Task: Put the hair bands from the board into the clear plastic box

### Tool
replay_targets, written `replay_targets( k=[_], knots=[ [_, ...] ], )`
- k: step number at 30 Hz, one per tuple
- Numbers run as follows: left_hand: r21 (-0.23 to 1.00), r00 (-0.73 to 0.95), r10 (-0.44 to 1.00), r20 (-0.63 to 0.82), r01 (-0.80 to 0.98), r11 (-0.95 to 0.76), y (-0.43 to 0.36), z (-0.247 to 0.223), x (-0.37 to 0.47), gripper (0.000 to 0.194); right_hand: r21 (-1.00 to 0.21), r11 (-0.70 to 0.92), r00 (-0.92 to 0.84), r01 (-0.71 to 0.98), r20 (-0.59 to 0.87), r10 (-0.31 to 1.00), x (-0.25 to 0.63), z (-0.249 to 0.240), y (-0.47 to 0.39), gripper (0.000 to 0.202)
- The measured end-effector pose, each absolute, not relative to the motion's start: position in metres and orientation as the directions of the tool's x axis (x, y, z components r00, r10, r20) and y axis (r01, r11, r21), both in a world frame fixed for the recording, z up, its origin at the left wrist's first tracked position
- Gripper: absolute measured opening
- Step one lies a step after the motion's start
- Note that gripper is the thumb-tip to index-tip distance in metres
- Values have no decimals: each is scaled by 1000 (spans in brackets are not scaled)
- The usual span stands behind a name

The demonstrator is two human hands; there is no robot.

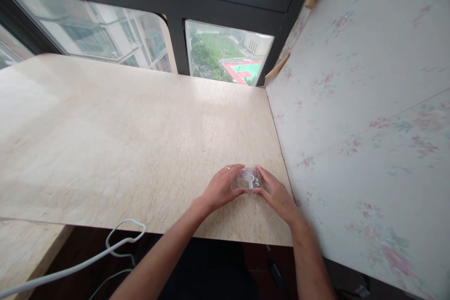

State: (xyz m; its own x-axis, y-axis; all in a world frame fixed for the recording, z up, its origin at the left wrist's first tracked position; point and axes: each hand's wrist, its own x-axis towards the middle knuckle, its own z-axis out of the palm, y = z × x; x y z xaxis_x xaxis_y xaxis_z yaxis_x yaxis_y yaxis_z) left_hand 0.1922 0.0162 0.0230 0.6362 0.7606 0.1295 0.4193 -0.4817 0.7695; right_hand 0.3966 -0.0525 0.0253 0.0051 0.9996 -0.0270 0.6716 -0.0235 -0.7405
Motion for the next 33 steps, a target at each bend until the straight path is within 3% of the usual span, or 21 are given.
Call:
replay_targets(
  k=[18, 26, 33],
  knots=[
    [761, 573, 817, 68, 500, -413, 14, 19, 197, 63, -641, -30, 8, 767, -37, 999, 397, 33, -44, 61],
    [785, 581, 803, 131, 434, -442, 13, 13, 195, 63, -674, -39, 34, 738, -20, 999, 396, 27, -47, 61],
    [736, 635, 754, 168, 429, -524, 13, 9, 189, 71, -746, -59, 95, 663, 6, 995, 392, 13, -60, 69]
  ],
)
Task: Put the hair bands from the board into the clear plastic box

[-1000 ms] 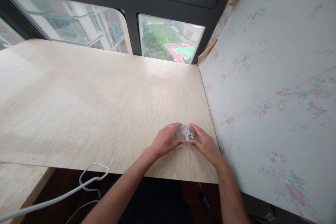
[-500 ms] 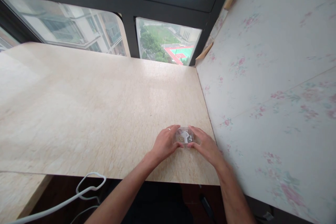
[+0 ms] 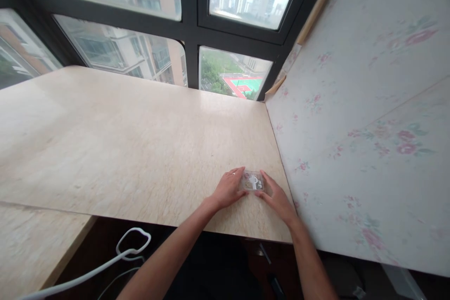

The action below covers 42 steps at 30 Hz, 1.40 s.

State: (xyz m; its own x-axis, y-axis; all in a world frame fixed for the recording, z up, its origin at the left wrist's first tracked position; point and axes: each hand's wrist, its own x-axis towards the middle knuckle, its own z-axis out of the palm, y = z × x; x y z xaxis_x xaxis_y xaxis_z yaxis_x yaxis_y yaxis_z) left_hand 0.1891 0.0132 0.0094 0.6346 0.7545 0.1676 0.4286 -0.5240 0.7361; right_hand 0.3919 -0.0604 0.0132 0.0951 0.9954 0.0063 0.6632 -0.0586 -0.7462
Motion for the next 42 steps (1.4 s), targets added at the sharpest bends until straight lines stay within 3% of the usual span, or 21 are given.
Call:
replay_targets(
  k=[5, 10, 13, 15, 17, 23, 42],
  knots=[
    [753, 608, 777, 166, 430, -498, 8, 5, 174, 76, -771, -61, 210, 634, 96, 973, 375, 27, -75, 76],
    [859, 452, 872, 187, 356, -368, -15, 3, 133, 52, -808, 41, 328, 588, 285, 901, 319, 59, -91, 37],
    [918, 331, 930, 161, 295, -264, -25, 7, 105, 26, -854, 160, 127, 496, 253, 959, 272, 59, -88, 25],
    [928, 247, 960, 132, 309, -207, -27, 11, 89, 15, -879, 175, -27, 443, 182, 983, 242, 49, -79, 34],
    [934, 187, 977, 105, 320, -161, -28, 14, 78, 16, -905, 128, -46, 406, 120, 992, 217, 34, -66, 49],
    [969, 172, 984, 52, 229, -91, -28, 19, 73, 24, -915, 41, 164, 401, 116, 980, 188, 8, -41, 50],
    [941, 295, 949, 113, 275, -197, -33, 18, 70, 23, -904, 77, 108, 420, 134, 985, 192, 10, -50, 49]
  ],
)
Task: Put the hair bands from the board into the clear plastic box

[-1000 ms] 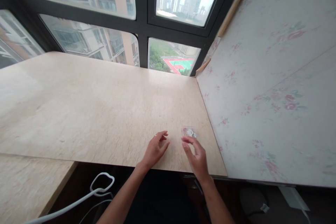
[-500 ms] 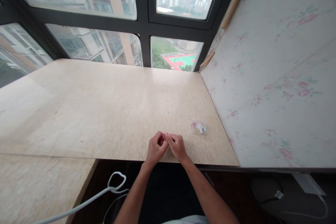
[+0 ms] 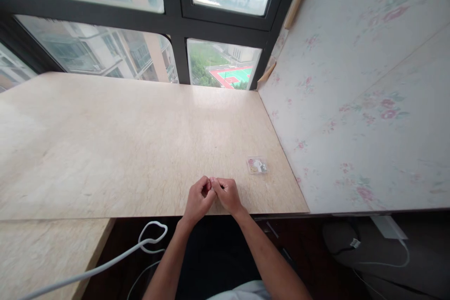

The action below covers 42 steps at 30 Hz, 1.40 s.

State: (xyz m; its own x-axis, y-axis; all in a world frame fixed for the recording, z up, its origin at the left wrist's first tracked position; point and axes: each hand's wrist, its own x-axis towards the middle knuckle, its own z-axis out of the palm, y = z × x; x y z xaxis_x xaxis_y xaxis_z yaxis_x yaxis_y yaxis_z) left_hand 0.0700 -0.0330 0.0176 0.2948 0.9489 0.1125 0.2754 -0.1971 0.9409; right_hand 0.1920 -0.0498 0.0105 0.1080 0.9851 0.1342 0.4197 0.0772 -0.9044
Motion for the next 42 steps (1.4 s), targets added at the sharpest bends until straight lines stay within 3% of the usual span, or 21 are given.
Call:
replay_targets(
  k=[6, 42],
  knots=[
    [944, 251, 964, 91, 288, -164, -34, 15, 72, 35, -922, 78, 102, 380, 126, 987, 193, 11, -51, 46],
    [948, 204, 977, 59, 296, -119, -35, 17, 74, 37, -910, 116, 101, 397, 170, 980, 193, 8, -49, 45]
  ],
)
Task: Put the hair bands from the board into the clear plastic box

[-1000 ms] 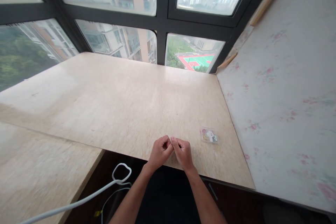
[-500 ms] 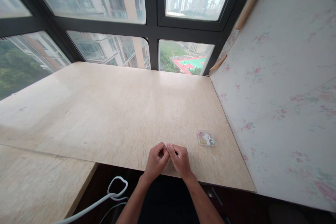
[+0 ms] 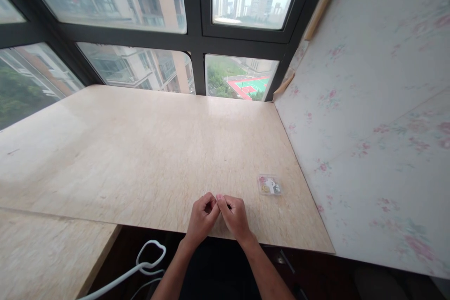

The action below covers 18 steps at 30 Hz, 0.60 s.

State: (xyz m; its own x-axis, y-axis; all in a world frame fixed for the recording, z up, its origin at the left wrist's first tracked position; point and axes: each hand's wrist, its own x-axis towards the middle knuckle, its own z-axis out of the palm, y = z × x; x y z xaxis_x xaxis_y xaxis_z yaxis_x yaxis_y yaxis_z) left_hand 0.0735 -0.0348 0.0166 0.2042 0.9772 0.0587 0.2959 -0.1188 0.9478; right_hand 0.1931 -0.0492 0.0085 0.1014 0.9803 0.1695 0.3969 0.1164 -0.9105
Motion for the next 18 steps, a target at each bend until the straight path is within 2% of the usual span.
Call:
replay_targets(
  k=[18],
  knots=[
    [938, 199, 978, 71, 319, -133, -34, 15, 73, 36, -906, 134, 113, 401, 194, 974, 193, 10, -48, 46]
  ],
)
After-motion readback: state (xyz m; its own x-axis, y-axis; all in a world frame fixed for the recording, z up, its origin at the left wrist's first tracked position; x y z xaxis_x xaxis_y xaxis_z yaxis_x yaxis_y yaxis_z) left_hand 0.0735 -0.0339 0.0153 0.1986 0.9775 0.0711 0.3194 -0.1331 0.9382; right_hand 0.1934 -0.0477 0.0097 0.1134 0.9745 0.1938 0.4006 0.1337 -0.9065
